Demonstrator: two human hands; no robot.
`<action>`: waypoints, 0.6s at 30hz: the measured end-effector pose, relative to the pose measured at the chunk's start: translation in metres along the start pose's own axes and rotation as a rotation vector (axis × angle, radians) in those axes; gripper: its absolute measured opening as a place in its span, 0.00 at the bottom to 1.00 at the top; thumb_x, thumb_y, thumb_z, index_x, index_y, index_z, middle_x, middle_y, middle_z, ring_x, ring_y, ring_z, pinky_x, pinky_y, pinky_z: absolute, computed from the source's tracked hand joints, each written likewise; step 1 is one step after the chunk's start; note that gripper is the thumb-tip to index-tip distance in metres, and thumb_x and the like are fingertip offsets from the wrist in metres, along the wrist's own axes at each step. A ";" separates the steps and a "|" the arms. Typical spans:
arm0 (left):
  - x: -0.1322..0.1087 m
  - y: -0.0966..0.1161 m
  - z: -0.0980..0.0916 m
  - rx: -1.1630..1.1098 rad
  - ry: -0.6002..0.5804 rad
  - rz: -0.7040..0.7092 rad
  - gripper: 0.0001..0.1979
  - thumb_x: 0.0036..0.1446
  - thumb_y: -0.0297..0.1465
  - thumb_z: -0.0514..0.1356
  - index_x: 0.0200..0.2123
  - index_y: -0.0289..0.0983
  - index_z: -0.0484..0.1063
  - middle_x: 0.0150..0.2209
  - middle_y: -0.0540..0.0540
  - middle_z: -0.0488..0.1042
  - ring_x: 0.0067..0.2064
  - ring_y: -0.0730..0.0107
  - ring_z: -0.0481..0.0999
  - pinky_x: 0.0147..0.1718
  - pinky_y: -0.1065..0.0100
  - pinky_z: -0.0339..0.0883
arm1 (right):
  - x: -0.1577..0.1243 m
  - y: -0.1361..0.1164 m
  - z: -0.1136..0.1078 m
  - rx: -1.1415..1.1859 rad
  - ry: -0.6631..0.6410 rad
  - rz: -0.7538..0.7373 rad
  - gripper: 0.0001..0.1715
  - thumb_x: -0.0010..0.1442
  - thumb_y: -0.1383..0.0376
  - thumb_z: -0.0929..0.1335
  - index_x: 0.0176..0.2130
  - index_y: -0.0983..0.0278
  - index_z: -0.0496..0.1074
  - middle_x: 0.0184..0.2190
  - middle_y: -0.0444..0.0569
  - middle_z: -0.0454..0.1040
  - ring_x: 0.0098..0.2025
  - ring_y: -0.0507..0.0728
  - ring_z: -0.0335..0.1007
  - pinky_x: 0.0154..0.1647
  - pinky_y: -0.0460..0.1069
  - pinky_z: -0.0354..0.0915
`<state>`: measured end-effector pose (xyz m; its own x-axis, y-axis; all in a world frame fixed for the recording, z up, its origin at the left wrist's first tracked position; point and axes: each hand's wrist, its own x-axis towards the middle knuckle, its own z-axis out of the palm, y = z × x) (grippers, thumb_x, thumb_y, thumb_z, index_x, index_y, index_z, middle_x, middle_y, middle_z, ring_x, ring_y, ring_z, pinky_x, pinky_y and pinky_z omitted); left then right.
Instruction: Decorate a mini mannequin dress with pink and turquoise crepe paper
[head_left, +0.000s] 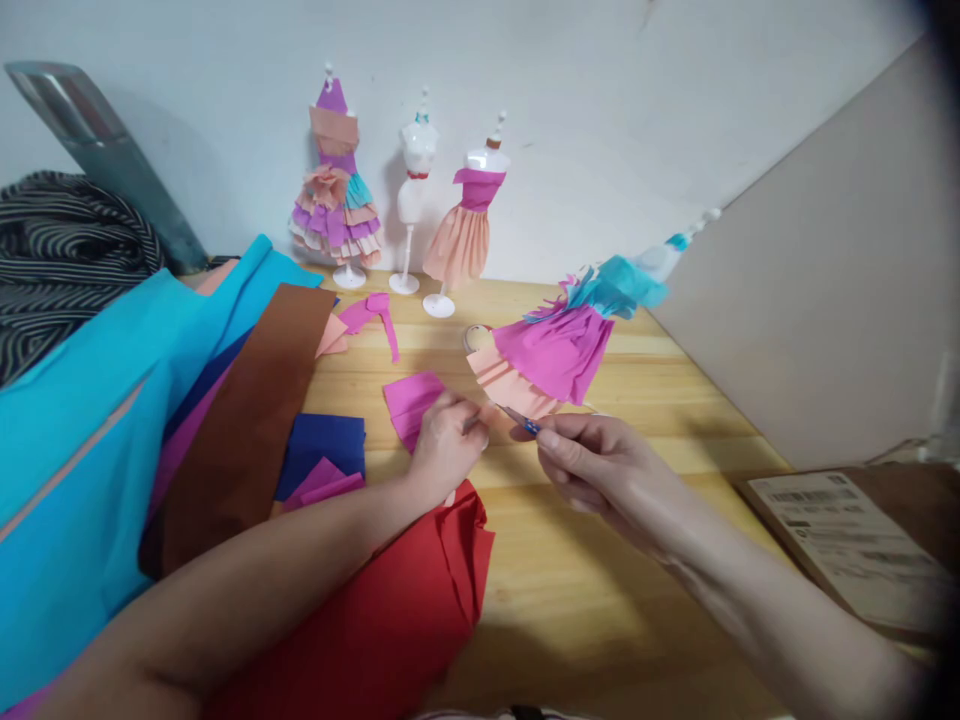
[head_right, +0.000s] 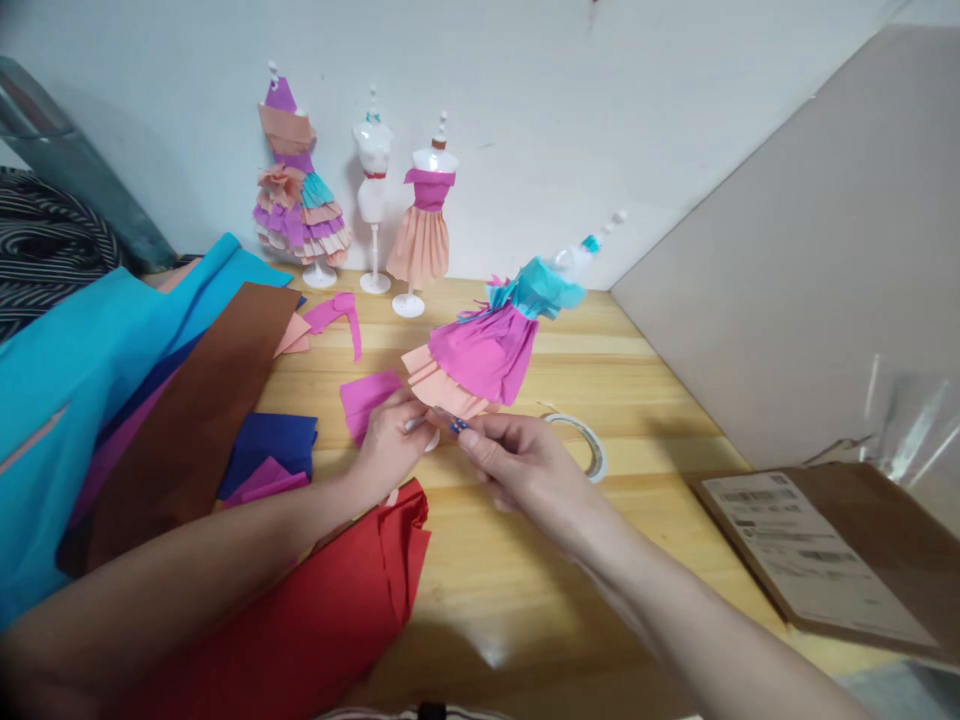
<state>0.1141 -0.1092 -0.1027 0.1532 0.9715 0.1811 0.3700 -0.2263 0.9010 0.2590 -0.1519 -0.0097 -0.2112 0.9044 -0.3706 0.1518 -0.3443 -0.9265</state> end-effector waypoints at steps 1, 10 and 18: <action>0.000 -0.001 0.000 0.004 -0.002 0.005 0.09 0.53 0.24 0.56 0.22 0.35 0.72 0.26 0.48 0.69 0.30 0.72 0.69 0.31 0.70 0.61 | 0.000 0.000 0.001 0.007 -0.004 0.007 0.25 0.49 0.49 0.71 0.25 0.65 0.62 0.16 0.35 0.51 0.15 0.42 0.40 0.15 0.43 0.38; -0.001 -0.006 0.004 0.020 0.018 0.024 0.10 0.55 0.27 0.55 0.23 0.35 0.73 0.28 0.47 0.70 0.31 0.70 0.69 0.32 0.68 0.62 | -0.002 0.001 0.005 0.055 0.001 0.018 0.25 0.48 0.49 0.72 0.27 0.66 0.63 0.16 0.35 0.52 0.15 0.42 0.41 0.15 0.43 0.38; -0.001 -0.005 0.003 -0.003 0.007 0.013 0.09 0.54 0.26 0.56 0.27 0.35 0.75 0.30 0.47 0.70 0.32 0.71 0.69 0.32 0.69 0.62 | -0.003 -0.001 0.006 0.147 -0.020 0.044 0.23 0.50 0.51 0.72 0.27 0.66 0.63 0.16 0.35 0.54 0.15 0.42 0.39 0.15 0.42 0.36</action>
<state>0.1146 -0.1091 -0.1079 0.1516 0.9690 0.1953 0.3655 -0.2385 0.8997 0.2539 -0.1560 -0.0081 -0.2273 0.8827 -0.4113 0.0186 -0.4183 -0.9081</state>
